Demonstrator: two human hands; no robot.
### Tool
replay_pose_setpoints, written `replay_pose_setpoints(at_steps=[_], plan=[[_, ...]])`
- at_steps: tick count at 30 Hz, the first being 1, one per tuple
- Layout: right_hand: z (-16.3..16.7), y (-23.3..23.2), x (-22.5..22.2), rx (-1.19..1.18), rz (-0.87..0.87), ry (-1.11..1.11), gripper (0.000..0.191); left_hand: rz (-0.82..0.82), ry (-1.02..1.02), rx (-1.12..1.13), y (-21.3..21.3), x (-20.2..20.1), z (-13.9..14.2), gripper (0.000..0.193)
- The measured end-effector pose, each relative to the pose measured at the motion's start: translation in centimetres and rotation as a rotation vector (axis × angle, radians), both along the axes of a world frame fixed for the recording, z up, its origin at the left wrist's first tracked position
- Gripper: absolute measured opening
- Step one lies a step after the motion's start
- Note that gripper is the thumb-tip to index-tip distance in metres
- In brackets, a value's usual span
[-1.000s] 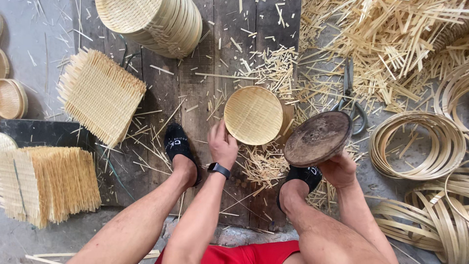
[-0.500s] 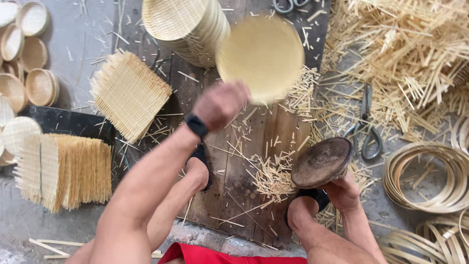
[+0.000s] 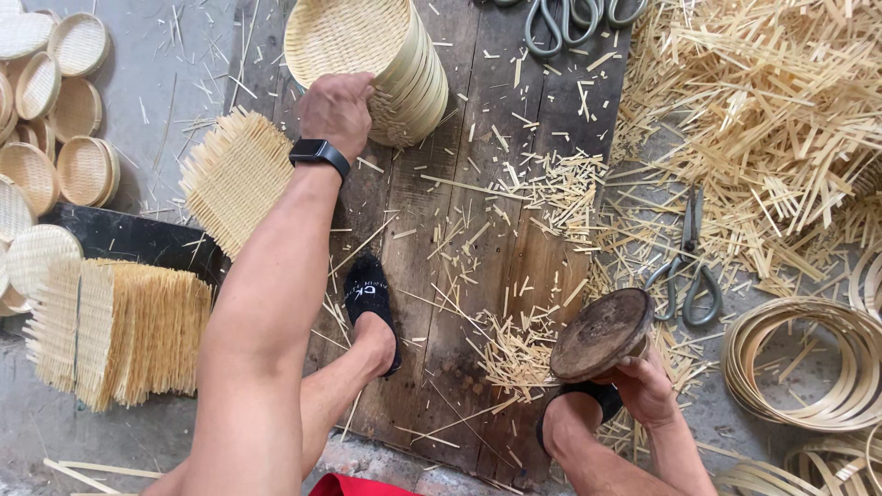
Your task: The person repeatedly places a circular bamboo frame onto a flat woven bamboo mat, uses shears to trim the excess mat material around the frame, and then stacks the finished circular pieces. The process is repeated multiple times.
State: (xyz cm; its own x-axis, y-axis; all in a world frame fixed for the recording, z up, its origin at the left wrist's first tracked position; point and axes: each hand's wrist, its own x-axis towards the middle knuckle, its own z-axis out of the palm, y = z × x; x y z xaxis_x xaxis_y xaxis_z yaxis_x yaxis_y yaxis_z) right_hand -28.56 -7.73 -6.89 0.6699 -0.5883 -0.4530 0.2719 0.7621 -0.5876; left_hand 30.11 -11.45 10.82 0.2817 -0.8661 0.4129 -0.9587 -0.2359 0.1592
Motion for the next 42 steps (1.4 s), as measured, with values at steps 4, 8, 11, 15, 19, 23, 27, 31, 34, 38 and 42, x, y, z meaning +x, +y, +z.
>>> replay_pose_setpoints(at_steps=[4,8,11,15,19,23,27,31,34,38,42], plan=[[-0.8,0.2,-0.4,-0.015,-0.004,0.031,0.059,0.042,0.032,0.061,-0.3,0.3,-0.3,0.013],[-1.1,0.5,-0.4,0.010,-0.020,0.021,0.062,0.076,0.027,0.187,-0.8,0.4,-0.7,0.019],[-0.9,0.6,0.5,0.064,-0.060,-0.063,0.058,0.096,-0.061,0.240,-1.2,-0.1,-1.7,0.024],[-1.0,-0.1,3.8,0.221,-0.118,-0.040,0.064,0.059,-0.159,0.144,-1.2,-0.8,-3.1,0.031],[-1.6,-1.9,8.7,0.132,-0.047,0.203,0.053,0.080,-0.102,0.154,-0.5,-0.8,-3.8,0.035],[-1.2,-3.2,12.5,0.192,-0.072,0.267,0.035,0.109,-0.193,0.147,1.3,0.2,-4.4,0.054],[0.9,-3.2,12.4,0.209,-0.101,0.426,0.034,0.059,-0.163,-0.008,6.1,1.7,-5.3,0.057],[3.1,-2.0,9.1,0.119,-0.133,0.493,0.036,0.345,0.016,0.251,14.4,3.0,-6.4,0.083],[3.1,-1.0,7.7,-0.018,-0.077,0.524,0.036,0.625,0.059,0.574,19.2,4.3,-7.5,0.087],[1.4,0.2,8.8,-0.056,-0.010,0.473,0.038,0.671,0.345,0.528,23.9,5.6,-8.7,0.045],[0.3,1.6,10.4,-0.035,0.399,0.638,0.043,0.528,0.287,0.477,25.1,6.4,-7.9,0.019]])
